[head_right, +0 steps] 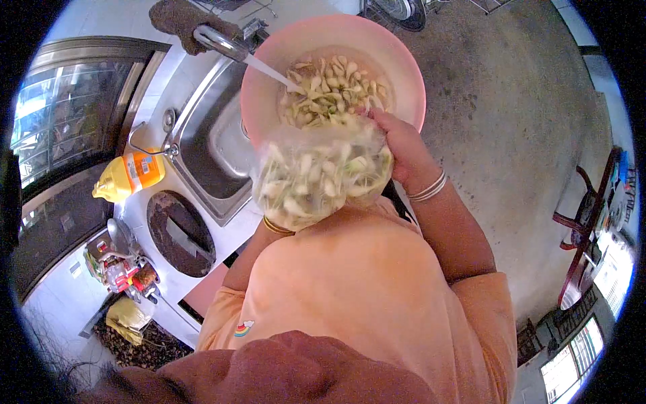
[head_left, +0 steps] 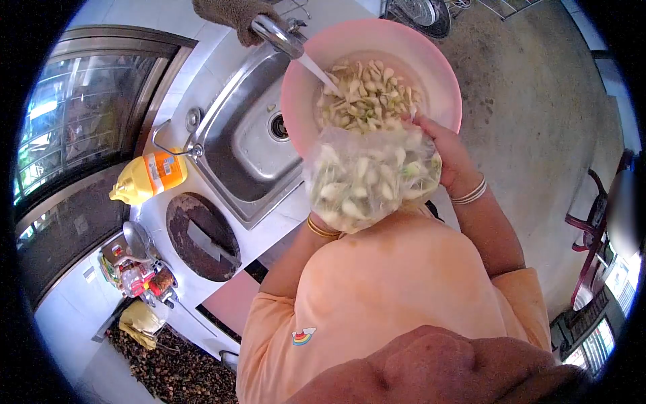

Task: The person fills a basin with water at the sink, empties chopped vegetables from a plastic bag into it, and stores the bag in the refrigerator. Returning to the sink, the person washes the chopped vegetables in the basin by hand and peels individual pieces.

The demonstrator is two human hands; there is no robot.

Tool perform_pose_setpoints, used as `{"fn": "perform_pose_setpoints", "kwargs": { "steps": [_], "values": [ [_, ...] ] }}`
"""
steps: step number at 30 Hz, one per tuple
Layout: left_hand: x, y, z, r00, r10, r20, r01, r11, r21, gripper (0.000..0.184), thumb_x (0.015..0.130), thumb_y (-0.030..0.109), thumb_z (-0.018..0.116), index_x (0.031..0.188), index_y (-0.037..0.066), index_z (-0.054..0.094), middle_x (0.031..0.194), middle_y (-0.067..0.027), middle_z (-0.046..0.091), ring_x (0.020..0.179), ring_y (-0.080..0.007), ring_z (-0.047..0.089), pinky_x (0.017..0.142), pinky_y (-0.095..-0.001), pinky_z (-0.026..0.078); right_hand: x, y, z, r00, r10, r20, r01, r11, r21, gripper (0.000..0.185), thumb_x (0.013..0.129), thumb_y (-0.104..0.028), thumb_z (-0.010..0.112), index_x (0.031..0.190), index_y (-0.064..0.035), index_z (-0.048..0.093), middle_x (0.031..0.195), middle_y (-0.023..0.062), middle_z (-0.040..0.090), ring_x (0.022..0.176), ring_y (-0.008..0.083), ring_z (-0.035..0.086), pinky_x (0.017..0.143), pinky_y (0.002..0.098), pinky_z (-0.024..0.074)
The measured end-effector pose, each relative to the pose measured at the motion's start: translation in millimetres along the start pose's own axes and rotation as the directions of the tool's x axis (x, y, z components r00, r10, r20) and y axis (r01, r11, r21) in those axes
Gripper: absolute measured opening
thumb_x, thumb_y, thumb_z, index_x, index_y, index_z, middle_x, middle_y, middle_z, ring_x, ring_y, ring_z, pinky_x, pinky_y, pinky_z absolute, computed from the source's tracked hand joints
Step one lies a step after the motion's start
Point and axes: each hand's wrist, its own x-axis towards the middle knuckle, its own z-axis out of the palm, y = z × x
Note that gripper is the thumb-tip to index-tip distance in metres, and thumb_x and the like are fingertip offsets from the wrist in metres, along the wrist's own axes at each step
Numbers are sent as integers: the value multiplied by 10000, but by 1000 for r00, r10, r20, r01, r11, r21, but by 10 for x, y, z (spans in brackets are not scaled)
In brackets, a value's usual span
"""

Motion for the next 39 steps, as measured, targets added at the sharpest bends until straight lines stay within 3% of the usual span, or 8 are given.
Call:
{"fn": "perform_pose_setpoints", "kwargs": {
  "steps": [4,5,7,10,25,29,34,39],
  "values": [
    [-15,147,-105,842,-528,106,426,533,-731,473,948,347,386,1325,63,357,1286,-119,459,1145,-269,468,948,-406,443,-19,113,-9,997,48,53,-51,998,41,372,931,-234,468,1196,27,479,1080,160,598,945,240,619,831,371,525],
    [-127,196,-116,965,-251,80,260,856,-447,473,949,357,384,1320,64,361,1279,-117,462,1146,-269,467,943,-406,446,-32,136,10,996,27,82,-32,998,62,387,928,-229,473,1215,30,454,1093,166,593,958,247,616,845,379,518],
    [-228,129,-117,985,52,163,-33,992,-118,474,950,368,383,1314,65,364,1272,-114,466,1146,-269,466,938,-407,450,-27,186,-27,994,16,105,-26,996,87,404,925,-224,478,1234,32,429,1106,171,588,971,254,613,859,387,512],
    [-136,7,-72,934,228,275,-348,405,846,479,949,376,378,1316,69,372,1279,-115,466,1152,-275,466,946,-416,443,-13,219,-43,996,22,89,-33,991,128,414,921,-217,484,1243,32,415,1143,175,572,1002,261,601,889,393,496],
    [50,-446,57,805,305,510,-529,-23,848,506,940,415,353,1324,90,409,1314,-118,464,1182,-303,464,984,-463,411,129,462,-118,936,59,346,-160,950,269,351,938,-219,417,1209,3,446,1124,173,573,1020,267,589,900,408,489],
    [72,-425,-76,619,312,720,-194,-828,526,493,939,403,359,1309,85,431,1312,-118,465,1181,-301,464,983,-461,412,-3,397,25,961,66,269,-146,945,291,340,931,-225,418,1176,1,481,1109,173,580,1005,269,597,896,404,491],
    [14,-325,10,848,291,442,-473,40,880,519,931,410,369,1340,91,386,1330,-126,451,1196,-305,455,977,-465,417,109,511,-112,949,92,301,-170,955,242,356,931,-257,434,1171,-2,497,1099,167,595,999,257,602,876,399,501],
    [-25,-454,57,870,337,359,-491,654,576,524,934,390,369,1354,77,360,1344,-138,437,1213,-314,445,984,-480,407,-59,473,41,881,47,470,-211,929,303,380,947,-305,412,1183,-18,494,1109,134,599,996,239,605,842,383,525]
  ]
}}
